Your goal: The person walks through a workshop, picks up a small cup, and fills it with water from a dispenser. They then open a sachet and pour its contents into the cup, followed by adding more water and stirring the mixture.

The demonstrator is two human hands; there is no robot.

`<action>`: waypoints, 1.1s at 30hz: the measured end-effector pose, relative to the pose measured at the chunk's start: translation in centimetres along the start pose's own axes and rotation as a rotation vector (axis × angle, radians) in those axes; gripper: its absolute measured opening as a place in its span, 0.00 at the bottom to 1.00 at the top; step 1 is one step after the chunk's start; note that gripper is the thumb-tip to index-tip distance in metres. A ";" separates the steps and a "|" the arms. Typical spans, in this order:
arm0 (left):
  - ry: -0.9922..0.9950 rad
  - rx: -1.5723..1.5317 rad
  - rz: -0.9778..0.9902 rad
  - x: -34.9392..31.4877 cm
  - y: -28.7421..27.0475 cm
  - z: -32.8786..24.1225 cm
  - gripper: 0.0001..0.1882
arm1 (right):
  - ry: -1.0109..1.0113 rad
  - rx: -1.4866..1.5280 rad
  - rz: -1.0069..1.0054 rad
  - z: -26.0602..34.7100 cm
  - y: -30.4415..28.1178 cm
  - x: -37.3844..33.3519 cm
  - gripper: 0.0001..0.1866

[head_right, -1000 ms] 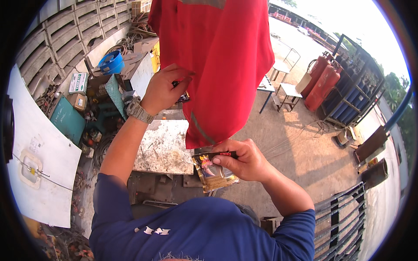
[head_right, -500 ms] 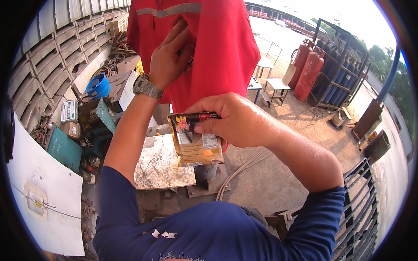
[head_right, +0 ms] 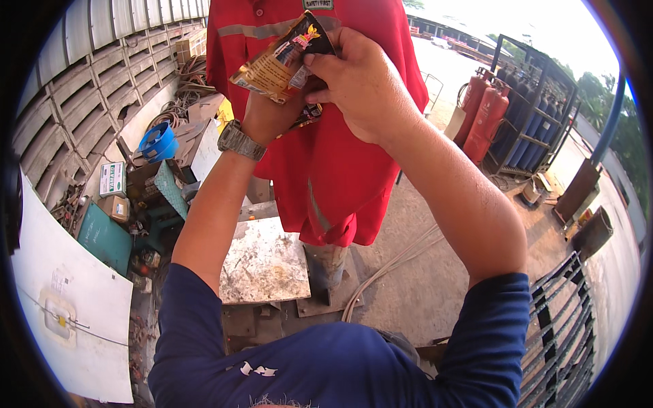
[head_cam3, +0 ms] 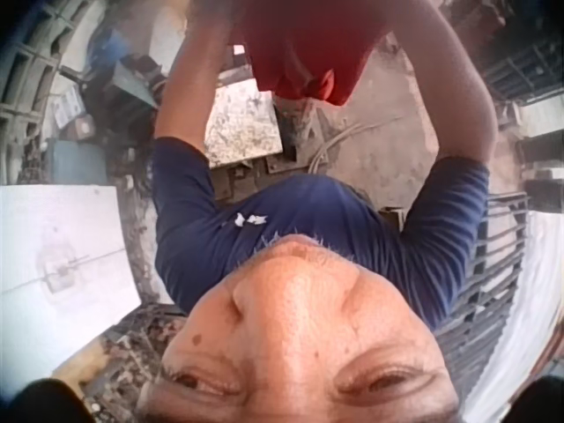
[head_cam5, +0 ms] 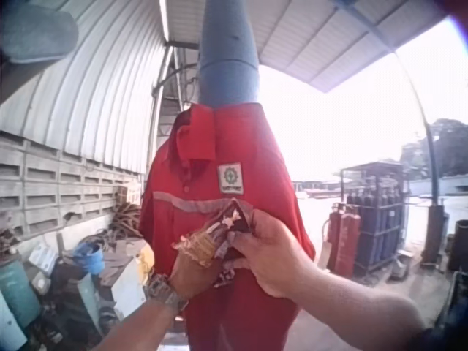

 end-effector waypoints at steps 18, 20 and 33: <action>-0.195 -0.137 0.001 -1.4 -1.6 1.0 0.08 | -0.734 -0.971 -0.105 4.9 -0.2 2.7 0.10; -0.220 -0.122 0.002 -1.6 -1.8 1.0 0.07 | -0.754 -1.073 -0.004 4.2 0.8 2.3 0.11; -0.198 0.099 -0.061 -2.8 -4.3 0.8 0.07 | -0.698 -1.398 0.354 3.3 5.0 4.5 0.10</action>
Point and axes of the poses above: each hand's wrist, its own x-axis towards the middle knuckle, its own y-axis out of the palm, z = x × y, the point moved 10 cm from there along x, towards the middle knuckle, and after that the axes turned 2 degrees about y, right-handed, at the moved point
